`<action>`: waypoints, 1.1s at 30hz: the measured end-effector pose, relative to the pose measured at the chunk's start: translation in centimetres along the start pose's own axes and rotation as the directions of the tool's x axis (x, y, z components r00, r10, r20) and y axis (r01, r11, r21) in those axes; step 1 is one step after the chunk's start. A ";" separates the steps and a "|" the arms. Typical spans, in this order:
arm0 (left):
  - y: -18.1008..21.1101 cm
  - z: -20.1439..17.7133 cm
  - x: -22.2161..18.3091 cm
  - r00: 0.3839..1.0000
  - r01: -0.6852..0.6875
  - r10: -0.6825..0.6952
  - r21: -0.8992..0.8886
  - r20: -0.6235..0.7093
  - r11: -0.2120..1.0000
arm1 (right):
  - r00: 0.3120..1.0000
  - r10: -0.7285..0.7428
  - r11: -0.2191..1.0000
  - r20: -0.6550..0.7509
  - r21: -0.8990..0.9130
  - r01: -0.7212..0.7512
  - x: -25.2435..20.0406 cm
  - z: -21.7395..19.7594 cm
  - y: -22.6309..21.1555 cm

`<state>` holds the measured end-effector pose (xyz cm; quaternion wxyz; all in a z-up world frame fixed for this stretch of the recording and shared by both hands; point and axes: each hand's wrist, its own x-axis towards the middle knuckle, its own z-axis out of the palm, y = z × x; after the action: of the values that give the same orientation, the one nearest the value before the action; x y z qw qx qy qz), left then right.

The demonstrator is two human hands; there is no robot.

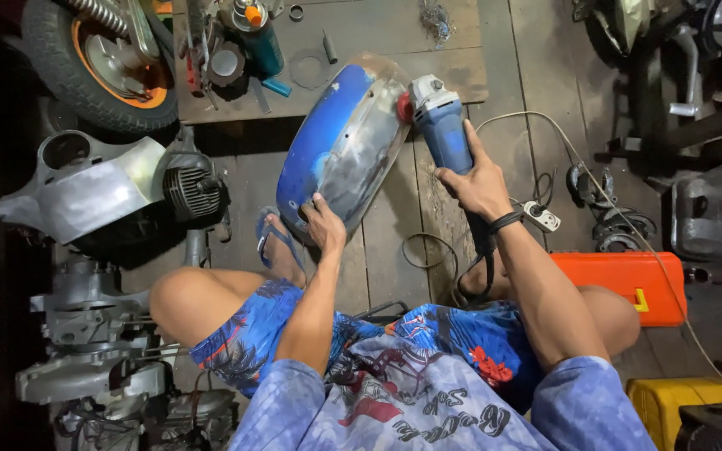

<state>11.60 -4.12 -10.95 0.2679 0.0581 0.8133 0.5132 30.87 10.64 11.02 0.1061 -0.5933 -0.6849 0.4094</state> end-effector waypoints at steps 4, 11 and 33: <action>-0.4 0.5 0.0 1.000 0.010 -0.010 0.001 -0.005 1.000 | 1.000 -0.021 0.999 0.009 -0.041 0.021 0.9 0.2 1.1; 0.0 0.7 -0.3 0.999 0.040 -0.040 0.009 0.009 0.999 | 1.000 -0.028 0.998 0.011 -0.063 0.028 1.1 0.4 0.4; -0.8 0.8 -0.1 0.998 0.067 -0.068 0.062 0.015 0.996 | 0.995 -0.091 0.983 0.049 -0.154 0.097 2.1 0.3 -0.4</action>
<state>12.21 -3.85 -11.91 0.2900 0.0430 0.8280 0.4779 29.86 12.38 10.37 0.0640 -0.5580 -0.7443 0.3615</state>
